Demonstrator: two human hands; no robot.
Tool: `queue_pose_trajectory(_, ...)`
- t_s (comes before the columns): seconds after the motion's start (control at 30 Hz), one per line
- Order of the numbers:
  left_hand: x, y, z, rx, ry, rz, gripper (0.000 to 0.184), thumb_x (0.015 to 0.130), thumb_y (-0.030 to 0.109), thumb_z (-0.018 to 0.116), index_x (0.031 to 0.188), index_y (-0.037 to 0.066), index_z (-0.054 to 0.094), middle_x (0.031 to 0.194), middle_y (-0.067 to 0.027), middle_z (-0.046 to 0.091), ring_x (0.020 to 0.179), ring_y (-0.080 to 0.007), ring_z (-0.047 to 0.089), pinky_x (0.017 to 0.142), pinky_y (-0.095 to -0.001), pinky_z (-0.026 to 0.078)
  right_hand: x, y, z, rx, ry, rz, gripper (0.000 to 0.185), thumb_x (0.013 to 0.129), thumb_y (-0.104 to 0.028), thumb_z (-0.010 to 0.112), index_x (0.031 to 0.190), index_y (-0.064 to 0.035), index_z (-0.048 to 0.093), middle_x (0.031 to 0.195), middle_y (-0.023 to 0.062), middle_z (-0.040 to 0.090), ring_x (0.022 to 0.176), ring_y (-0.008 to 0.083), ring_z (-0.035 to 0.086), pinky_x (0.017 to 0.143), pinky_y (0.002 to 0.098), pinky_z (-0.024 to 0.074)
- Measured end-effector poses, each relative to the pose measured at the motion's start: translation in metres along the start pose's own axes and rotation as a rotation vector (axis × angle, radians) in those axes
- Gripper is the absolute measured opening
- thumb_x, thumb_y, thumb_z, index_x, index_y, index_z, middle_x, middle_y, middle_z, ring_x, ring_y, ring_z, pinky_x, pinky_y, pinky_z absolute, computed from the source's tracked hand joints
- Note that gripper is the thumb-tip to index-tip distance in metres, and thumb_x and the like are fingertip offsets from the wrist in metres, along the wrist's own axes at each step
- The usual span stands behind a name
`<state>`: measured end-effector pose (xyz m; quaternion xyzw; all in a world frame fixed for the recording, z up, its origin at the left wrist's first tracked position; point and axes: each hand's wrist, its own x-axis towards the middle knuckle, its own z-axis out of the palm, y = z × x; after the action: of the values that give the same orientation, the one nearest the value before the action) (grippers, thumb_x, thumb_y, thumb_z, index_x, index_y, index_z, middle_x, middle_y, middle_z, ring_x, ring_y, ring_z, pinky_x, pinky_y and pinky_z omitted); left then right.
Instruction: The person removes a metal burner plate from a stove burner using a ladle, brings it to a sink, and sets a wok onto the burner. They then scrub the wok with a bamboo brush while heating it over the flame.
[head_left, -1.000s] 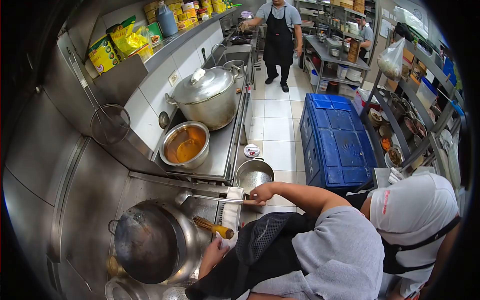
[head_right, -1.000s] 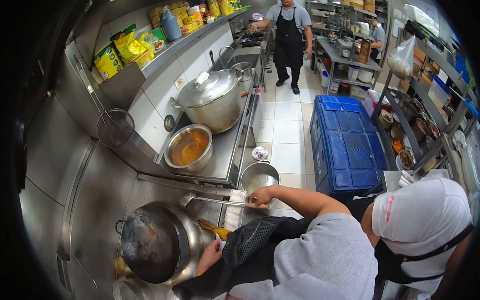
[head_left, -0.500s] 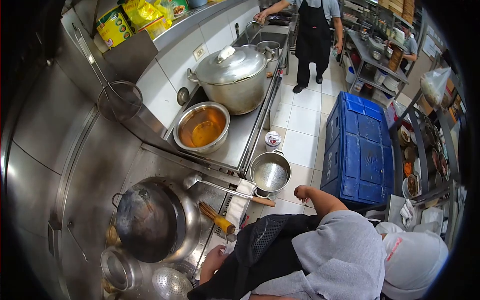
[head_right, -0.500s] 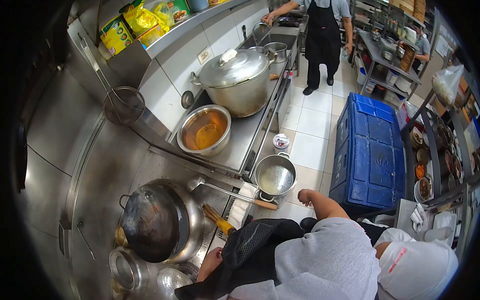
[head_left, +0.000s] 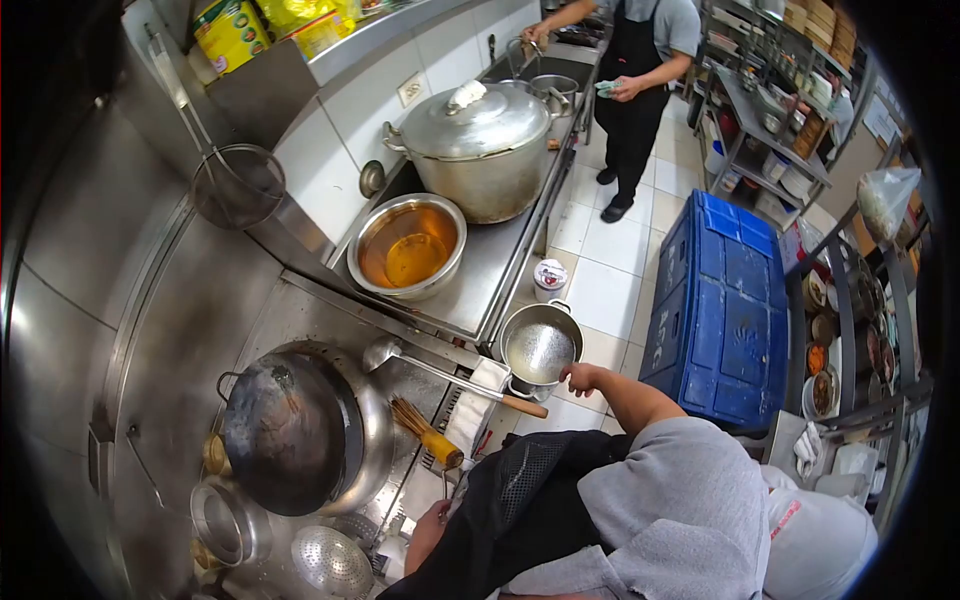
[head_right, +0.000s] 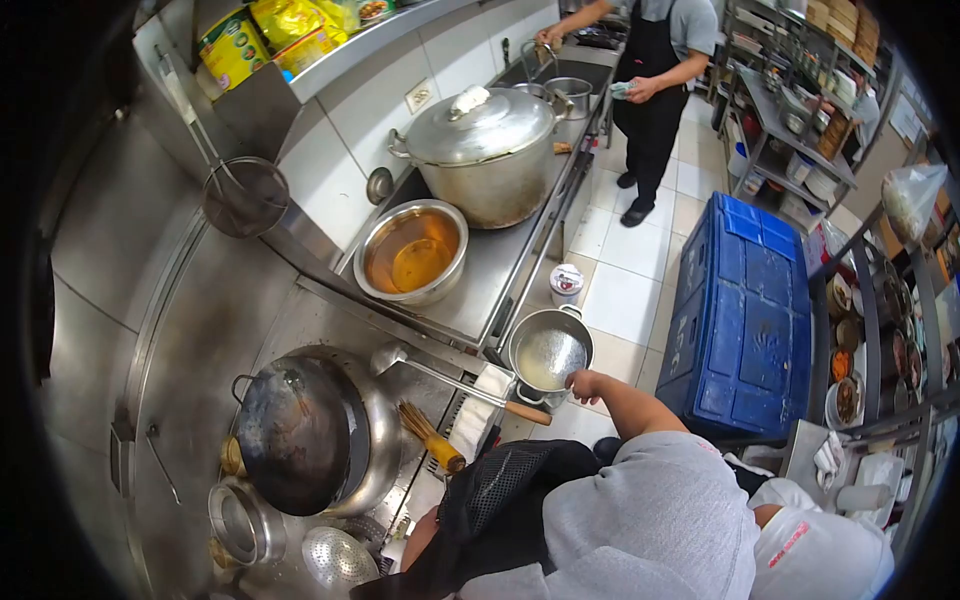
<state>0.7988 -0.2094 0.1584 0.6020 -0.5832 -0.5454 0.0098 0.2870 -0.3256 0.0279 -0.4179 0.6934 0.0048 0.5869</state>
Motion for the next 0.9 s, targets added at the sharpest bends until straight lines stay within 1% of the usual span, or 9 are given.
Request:
queue_pose_trajectory(0.03, 0.002, 0.002, -0.003, -0.093, -0.053, -0.082, 0.053, 0.086, 0.029, 0.069, 0.131, 0.006, 0.055, 0.123, -0.0196, 0.063, 0.116, -0.0316, 0.061, 0.095, -0.0388, 0.049, 0.001, -0.001, 0.001, -0.016, -0.031, 0.016, 0.052, 0.082, -0.002, 0.055, 0.132, -0.0154, 0.053, 0.095, 0.0114, 0.069, 0.072, 0.02, 0.067, 0.054, 0.037, 0.0561)
queue_pose_trajectory(0.1, -0.002, 0.012, -0.014, 0.097, 0.071, -0.035, 0.054, 0.085, 0.028, 0.071, 0.132, 0.007, 0.054, 0.123, -0.0186, 0.064, 0.114, -0.0303, 0.062, 0.093, -0.0392, 0.05, 0.0, 0.0, 0.001, -0.046, -0.092, 0.017, 0.051, 0.083, -0.002, 0.053, 0.133, -0.0159, 0.053, 0.098, 0.0107, 0.068, 0.071, 0.0198, 0.067, 0.053, 0.0362, 0.0549)
queue_pose_trajectory(0.13, -0.001, 0.012, -0.018, 0.096, 0.129, -0.008, 0.054, 0.085, 0.026, 0.071, 0.132, 0.006, 0.053, 0.125, -0.0166, 0.063, 0.115, -0.0307, 0.062, 0.093, -0.0395, 0.05, 0.004, 0.002, 0.0, -0.059, -0.119, 0.038, 0.051, 0.084, -0.003, 0.052, 0.134, -0.0163, 0.052, 0.1, 0.0101, 0.068, 0.071, 0.019, 0.067, 0.052, 0.0351, 0.0541)
queue_pose_trajectory(0.3, -0.008, -0.001, -0.023, -0.087, 0.286, 0.05, 0.049, 0.086, 0.021, 0.068, 0.13, 0.004, 0.054, 0.124, -0.0176, 0.063, 0.108, -0.0313, 0.065, 0.09, -0.0381, 0.052, 0.014, 0.011, -0.008, -0.096, -0.116, 0.081, 0.054, 0.083, -0.002, 0.049, 0.135, -0.0166, 0.05, 0.101, 0.0099, 0.068, 0.07, 0.0178, 0.066, 0.052, 0.035, 0.0542)
queue_pose_trajectory(0.47, -0.019, -0.037, -0.011, -0.017, 0.187, -0.082, 0.051, 0.086, 0.024, 0.071, 0.13, 0.006, 0.055, 0.122, -0.0175, 0.065, 0.105, -0.0311, 0.066, 0.089, -0.0391, 0.052, 0.018, 0.003, -0.009, -0.051, -0.082, 0.06, 0.054, 0.084, -0.003, 0.048, 0.135, -0.0167, 0.051, 0.101, 0.0094, 0.068, 0.073, 0.0175, 0.067, 0.055, 0.0354, 0.0556)
queue_pose_trajectory(0.63, -0.029, -0.023, -0.016, 0.007, 0.204, -0.121, 0.051, 0.085, 0.023, 0.071, 0.131, 0.005, 0.056, 0.122, -0.0169, 0.065, 0.103, -0.0296, 0.066, 0.088, -0.0382, 0.052, 0.02, -0.007, 0.005, -0.073, -0.153, 0.058, 0.055, 0.083, 0.0, 0.044, 0.135, -0.0164, 0.051, 0.101, 0.0093, 0.069, 0.074, 0.0183, 0.067, 0.06, 0.0402, 0.0567)
queue_pose_trajectory(0.73, -0.039, 0.015, -0.027, -0.119, 0.295, -0.176, 0.05, 0.085, 0.02, 0.071, 0.13, 0.003, 0.056, 0.123, -0.0148, 0.064, 0.107, -0.0292, 0.064, 0.089, -0.0379, 0.052, 0.025, -0.006, 0.005, -0.095, -0.158, 0.07, 0.055, 0.084, -0.001, 0.045, 0.137, -0.0163, 0.051, 0.101, 0.01, 0.069, 0.073, 0.0182, 0.067, 0.059, 0.0394, 0.0563)
queue_pose_trajectory(0.83, -0.031, 0.001, -0.034, -0.059, 0.27, -0.119, 0.05, 0.085, 0.021, 0.071, 0.13, 0.004, 0.056, 0.124, -0.0158, 0.063, 0.111, -0.0302, 0.062, 0.09, -0.0384, 0.052, 0.027, -0.008, -0.004, -0.069, -0.127, 0.055, 0.053, 0.084, -0.001, 0.052, 0.135, -0.0164, 0.053, 0.1, 0.0102, 0.069, 0.076, 0.0176, 0.069, 0.059, 0.0357, 0.0578)
queue_pose_trajectory(0.9, -0.029, 0.005, -0.039, 0.0, 0.256, -0.117, 0.05, 0.084, 0.022, 0.071, 0.13, 0.006, 0.057, 0.123, -0.0168, 0.063, 0.11, -0.0305, 0.063, 0.09, -0.0388, 0.052, 0.026, -0.005, -0.008, -0.016, -0.095, 0.04, 0.051, 0.084, -0.003, 0.055, 0.133, -0.0154, 0.055, 0.103, 0.0108, 0.068, 0.079, 0.0171, 0.07, 0.062, 0.0363, 0.0602)
